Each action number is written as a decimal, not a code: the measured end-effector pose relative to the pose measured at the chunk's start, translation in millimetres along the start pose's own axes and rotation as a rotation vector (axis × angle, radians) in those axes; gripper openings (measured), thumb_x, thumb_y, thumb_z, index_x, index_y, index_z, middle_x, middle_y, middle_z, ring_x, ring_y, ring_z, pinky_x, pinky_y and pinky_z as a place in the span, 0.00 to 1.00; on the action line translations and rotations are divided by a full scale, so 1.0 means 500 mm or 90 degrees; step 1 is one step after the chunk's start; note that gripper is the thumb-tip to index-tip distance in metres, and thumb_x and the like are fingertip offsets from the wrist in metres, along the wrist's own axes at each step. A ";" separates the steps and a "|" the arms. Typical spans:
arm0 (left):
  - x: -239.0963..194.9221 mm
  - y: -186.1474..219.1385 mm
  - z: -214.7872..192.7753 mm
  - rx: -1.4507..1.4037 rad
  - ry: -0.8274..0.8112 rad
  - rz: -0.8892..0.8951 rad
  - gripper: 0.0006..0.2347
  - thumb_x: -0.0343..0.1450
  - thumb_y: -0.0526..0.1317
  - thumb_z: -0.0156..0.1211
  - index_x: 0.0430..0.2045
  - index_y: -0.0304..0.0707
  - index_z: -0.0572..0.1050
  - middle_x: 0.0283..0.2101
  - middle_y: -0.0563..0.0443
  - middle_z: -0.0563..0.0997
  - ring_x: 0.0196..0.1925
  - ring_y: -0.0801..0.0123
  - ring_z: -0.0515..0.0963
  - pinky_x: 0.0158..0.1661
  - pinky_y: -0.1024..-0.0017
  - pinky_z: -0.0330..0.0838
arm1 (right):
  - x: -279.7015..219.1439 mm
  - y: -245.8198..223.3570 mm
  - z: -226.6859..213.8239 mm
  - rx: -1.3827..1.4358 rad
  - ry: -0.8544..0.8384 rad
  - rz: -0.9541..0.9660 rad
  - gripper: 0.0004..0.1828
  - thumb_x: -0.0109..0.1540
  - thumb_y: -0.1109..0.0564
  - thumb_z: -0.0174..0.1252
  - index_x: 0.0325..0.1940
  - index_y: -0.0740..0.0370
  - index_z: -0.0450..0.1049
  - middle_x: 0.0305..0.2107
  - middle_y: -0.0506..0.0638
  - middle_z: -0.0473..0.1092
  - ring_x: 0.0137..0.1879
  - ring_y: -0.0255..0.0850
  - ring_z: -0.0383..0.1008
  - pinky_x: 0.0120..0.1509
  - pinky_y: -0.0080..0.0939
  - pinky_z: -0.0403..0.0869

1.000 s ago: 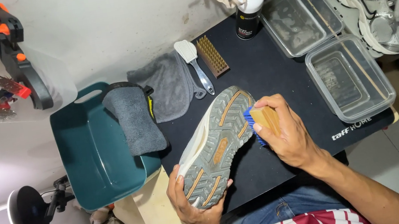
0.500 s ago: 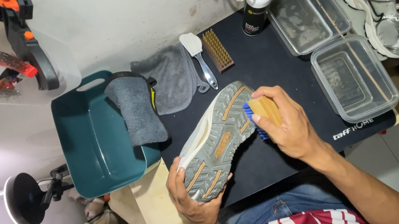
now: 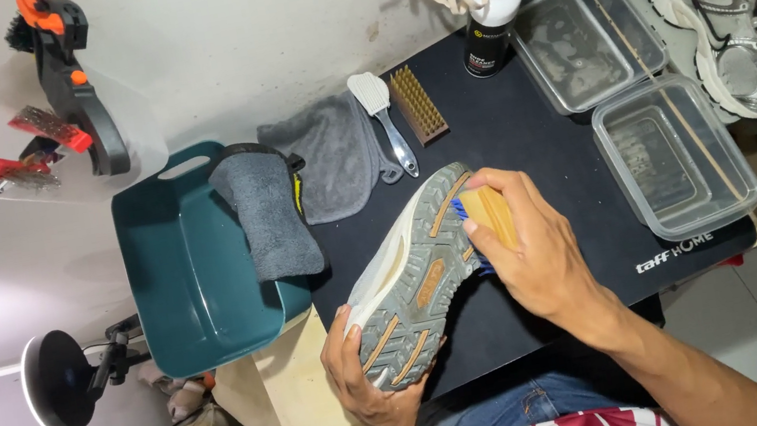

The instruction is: The person scrubs the sole of a sneaker using a blue brush. They hold the shoe with one hand and scrub the tread pattern and edges with the other hand, focusing on the bottom surface throughout the clip.

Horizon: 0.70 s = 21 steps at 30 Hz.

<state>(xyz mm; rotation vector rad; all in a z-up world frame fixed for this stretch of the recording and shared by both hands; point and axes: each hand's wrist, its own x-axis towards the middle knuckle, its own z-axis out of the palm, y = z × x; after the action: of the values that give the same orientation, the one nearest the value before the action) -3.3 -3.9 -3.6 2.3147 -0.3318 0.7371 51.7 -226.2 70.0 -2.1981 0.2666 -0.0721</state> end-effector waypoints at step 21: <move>0.027 0.024 0.007 -0.057 0.073 -0.075 0.43 0.57 0.63 0.72 0.56 0.31 0.60 0.56 0.31 0.76 0.58 0.47 0.80 0.56 0.58 0.81 | 0.019 -0.045 -0.037 -0.004 -0.100 -0.121 0.17 0.61 0.48 0.57 0.55 0.47 0.74 0.43 0.43 0.75 0.42 0.41 0.74 0.49 0.39 0.67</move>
<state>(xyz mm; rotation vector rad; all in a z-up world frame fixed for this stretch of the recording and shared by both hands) 4.1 -15.6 8.8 2.1766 -0.1712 0.7761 61.9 -229.9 98.4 -2.2163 -0.0307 -0.0043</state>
